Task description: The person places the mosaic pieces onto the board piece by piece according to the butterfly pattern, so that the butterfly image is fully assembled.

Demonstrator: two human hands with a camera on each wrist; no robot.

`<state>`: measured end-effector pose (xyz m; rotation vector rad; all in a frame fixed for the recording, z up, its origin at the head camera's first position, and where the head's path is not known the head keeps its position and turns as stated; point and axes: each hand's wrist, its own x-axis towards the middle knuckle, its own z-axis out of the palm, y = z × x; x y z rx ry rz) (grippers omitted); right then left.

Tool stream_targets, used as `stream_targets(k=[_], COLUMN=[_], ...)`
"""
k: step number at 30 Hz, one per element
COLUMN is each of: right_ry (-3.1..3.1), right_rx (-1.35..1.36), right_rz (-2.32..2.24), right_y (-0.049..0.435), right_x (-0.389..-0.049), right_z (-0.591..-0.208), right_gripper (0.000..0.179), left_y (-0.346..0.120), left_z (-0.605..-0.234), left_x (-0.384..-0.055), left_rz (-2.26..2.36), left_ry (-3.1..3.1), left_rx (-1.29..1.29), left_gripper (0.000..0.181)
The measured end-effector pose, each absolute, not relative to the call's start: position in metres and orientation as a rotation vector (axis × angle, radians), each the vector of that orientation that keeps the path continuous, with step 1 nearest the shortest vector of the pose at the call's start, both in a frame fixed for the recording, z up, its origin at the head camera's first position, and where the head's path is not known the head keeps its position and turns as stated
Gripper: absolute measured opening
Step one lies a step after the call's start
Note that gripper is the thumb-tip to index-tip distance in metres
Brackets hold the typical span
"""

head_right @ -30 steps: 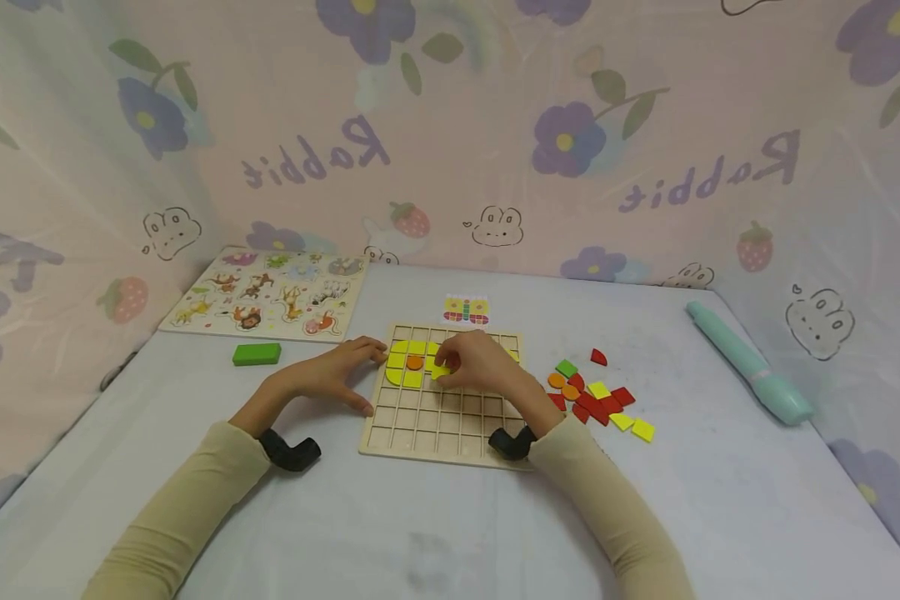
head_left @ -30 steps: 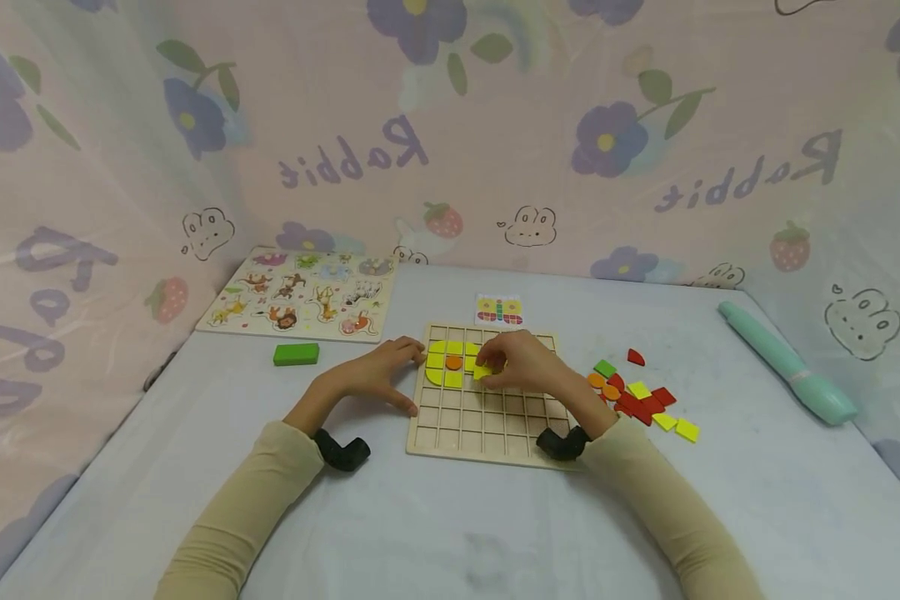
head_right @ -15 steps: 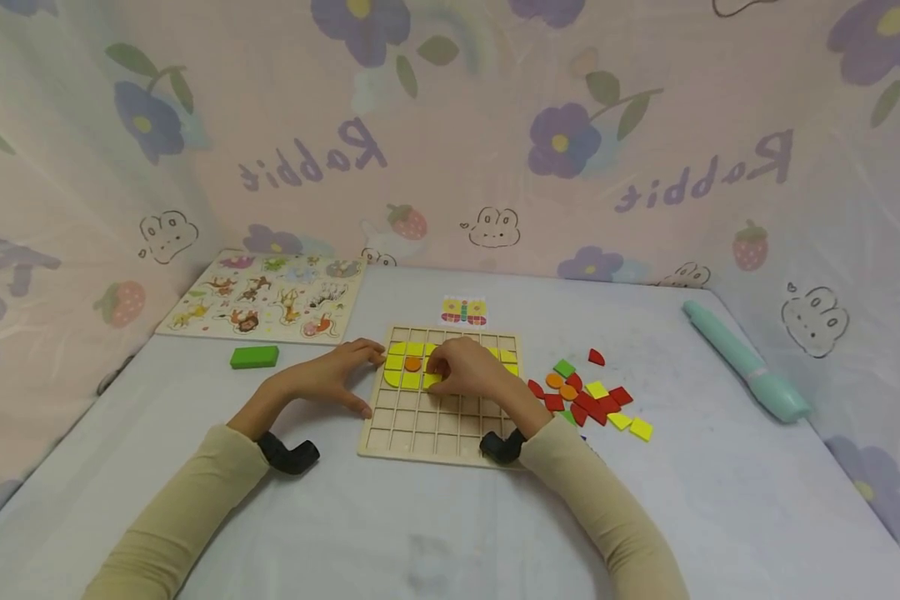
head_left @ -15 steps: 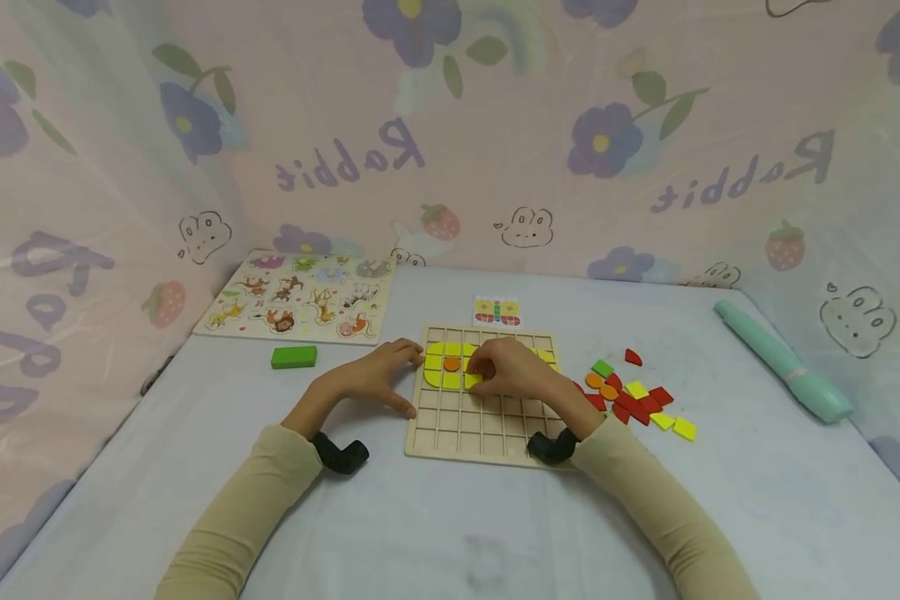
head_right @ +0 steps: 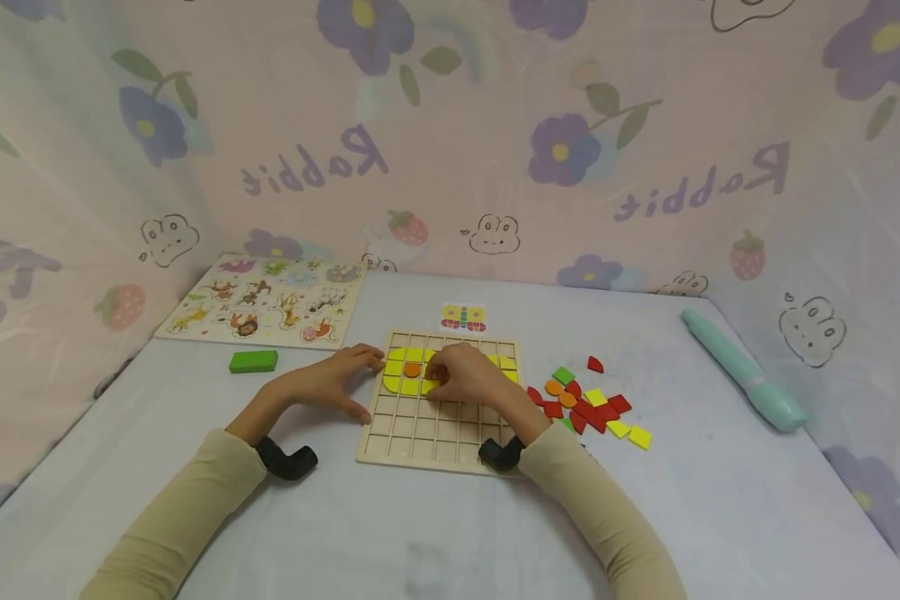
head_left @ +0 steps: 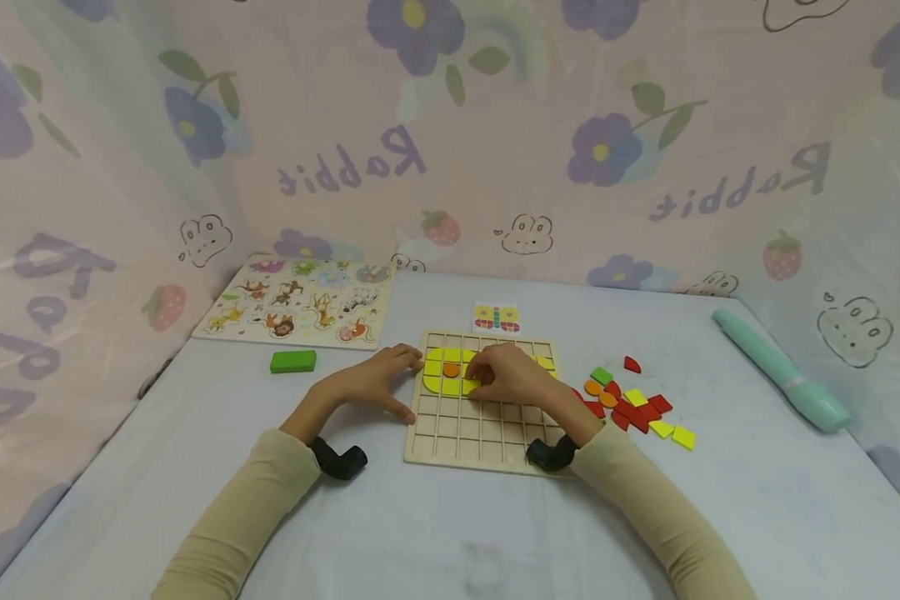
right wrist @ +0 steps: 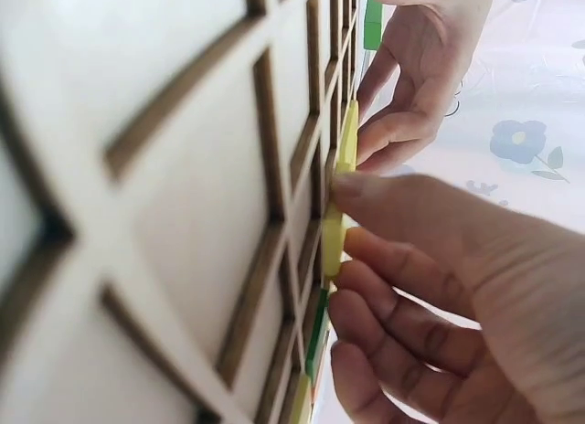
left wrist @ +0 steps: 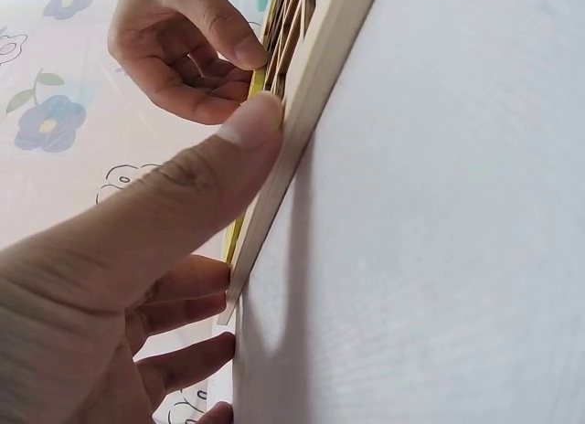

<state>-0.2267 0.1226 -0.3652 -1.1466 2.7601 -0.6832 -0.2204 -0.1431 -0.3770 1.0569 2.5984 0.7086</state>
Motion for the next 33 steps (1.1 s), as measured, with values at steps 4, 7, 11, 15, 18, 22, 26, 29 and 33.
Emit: stream_targets(k=[4,7,11,15,18,22,26,29,33], right_ry=[2.721,2.709,2.706,2.71,2.711,2.739,2.851,2.936,2.974], right_rx=[-1.162,-1.169,-1.187,-1.217,-1.22,-1.117,-0.954,-0.792,-0.565], right_rz=[-0.732,-0.749,-0.745,-0.735,-0.77,-0.836,-0.803,-0.732,-0.631], right_y=[0.123,0.124,0.125,0.129,0.14,0.172,0.215,0.248,0.281], right_x=[-0.227,-0.228,-0.228,-0.228,-0.228,-0.229,-0.229,-0.228,-0.227], right_z=[-0.366,-0.366,-0.366,-0.361,-0.355,-0.346,-0.345,-0.346,-0.343], right_gripper=[0.023,0.022,0.022,0.022,0.021,0.018,0.016,0.019,0.026], left_y=[-0.144,-0.144,-0.143,-0.142,-0.143,-0.144,-0.144,-0.144,-0.143], left_z=[-0.378,-0.377,-0.377,-0.377,-0.377,-0.378,-0.381,-0.382,-0.378], left_x=[-0.22,-0.22,-0.221,-0.222,-0.22,-0.219,-0.218,-0.217,-0.218], left_rz=[0.705,0.702,0.699,0.695,0.699,0.717,0.704,0.694,0.684], left_ry=[2.597,2.596,2.596,2.598,2.601,2.606,2.608,2.603,2.61], left_rx=[1.054,1.046,1.04,1.034,1.029,1.034,1.05,1.056,1.051], left_gripper=[0.076,0.076,0.076,0.076,0.077,0.076,0.075,0.074,0.074])
